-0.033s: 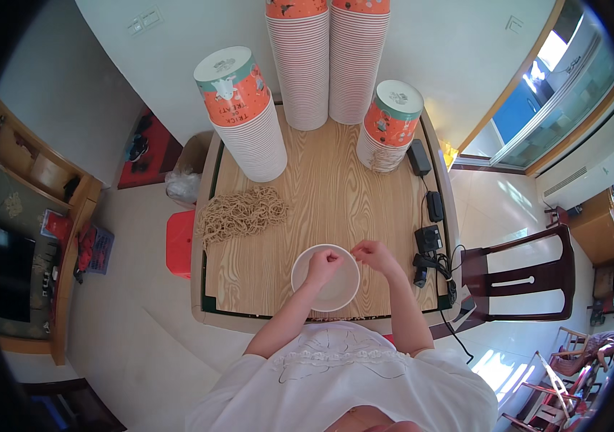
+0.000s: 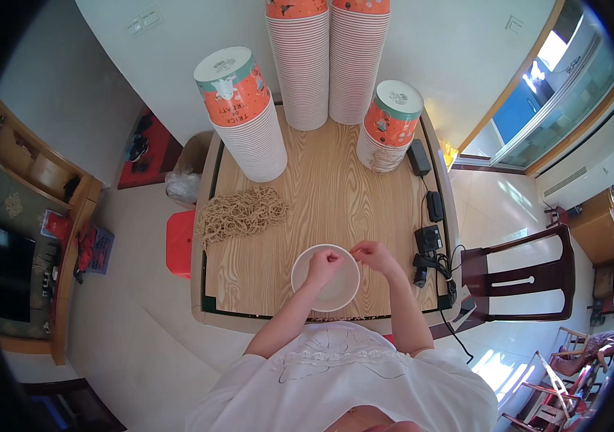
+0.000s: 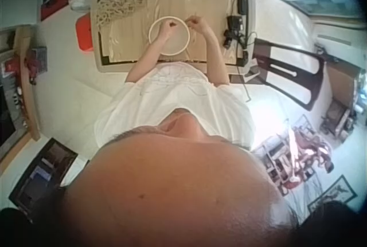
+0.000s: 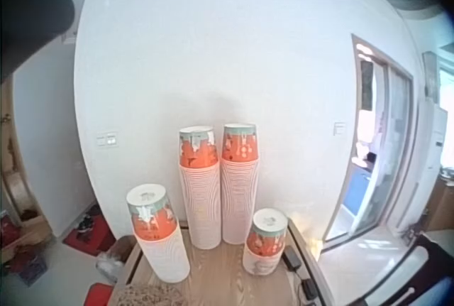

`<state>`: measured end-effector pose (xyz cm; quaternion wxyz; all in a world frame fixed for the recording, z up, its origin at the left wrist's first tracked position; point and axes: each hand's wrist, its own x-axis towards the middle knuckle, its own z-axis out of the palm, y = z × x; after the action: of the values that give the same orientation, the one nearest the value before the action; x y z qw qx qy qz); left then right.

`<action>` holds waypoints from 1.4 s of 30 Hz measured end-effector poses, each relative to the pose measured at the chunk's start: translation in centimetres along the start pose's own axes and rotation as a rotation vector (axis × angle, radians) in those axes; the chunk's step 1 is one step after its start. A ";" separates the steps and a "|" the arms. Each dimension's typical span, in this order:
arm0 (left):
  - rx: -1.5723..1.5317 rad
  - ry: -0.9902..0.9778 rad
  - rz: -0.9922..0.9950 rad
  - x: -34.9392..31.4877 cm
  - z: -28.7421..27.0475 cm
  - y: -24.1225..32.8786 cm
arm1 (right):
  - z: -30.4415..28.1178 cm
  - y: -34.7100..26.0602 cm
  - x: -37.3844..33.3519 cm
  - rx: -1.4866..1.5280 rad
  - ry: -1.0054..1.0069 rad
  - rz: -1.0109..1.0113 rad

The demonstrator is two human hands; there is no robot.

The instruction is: Sorting rubber bands from a pile into a white bowl on a wooden table.

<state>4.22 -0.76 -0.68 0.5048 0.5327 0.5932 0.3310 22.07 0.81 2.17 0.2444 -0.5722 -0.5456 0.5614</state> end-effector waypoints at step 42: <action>0.175 -0.215 0.014 0.8 -2.0 0.8 | 2.2 -2.0 0.1 -0.196 0.082 -0.099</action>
<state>2.60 0.53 0.42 0.5149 0.6113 0.5583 0.2226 19.38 0.70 3.38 0.2368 -0.5880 -0.6151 0.4688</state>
